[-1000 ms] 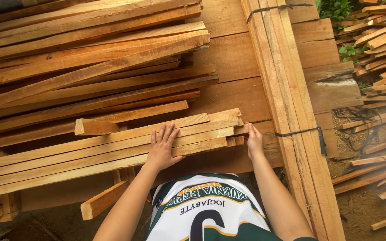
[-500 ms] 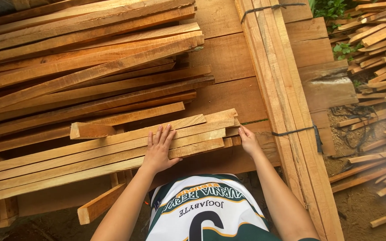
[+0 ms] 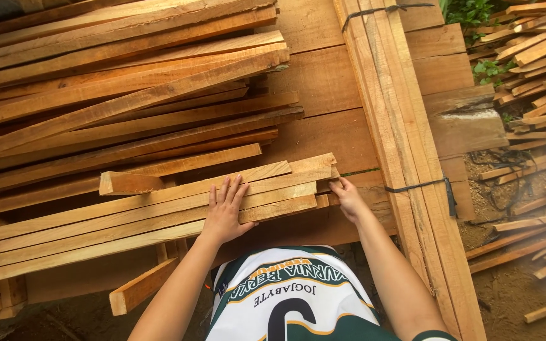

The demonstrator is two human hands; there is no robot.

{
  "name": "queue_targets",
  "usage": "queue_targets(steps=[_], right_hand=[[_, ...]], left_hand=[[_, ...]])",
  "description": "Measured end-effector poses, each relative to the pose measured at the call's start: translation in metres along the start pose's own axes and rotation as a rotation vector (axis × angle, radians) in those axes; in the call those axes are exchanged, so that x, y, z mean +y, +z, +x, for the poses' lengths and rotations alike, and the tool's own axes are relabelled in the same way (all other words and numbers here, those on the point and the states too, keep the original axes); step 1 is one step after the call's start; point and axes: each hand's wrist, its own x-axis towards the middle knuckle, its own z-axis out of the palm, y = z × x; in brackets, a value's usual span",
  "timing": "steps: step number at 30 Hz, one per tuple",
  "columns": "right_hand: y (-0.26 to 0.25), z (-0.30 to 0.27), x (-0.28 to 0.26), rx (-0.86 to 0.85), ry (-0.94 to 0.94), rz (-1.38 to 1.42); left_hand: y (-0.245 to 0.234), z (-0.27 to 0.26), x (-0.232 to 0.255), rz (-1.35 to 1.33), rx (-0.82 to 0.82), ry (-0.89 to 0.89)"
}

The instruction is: Arranging and aligning thin wooden planks on a rack.

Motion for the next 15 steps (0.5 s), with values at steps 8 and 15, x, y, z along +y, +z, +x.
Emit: queue_targets(steps=[8,15], right_hand=[[0.033,-0.046,-0.027,0.087,-0.144,0.016],[0.050,-0.079,-0.107,0.106,-0.033,-0.058]], left_hand=[[-0.008,0.000,0.004,0.005,-0.029,-0.011],[-0.008,-0.001,0.004,0.001,-0.027,-0.014]])
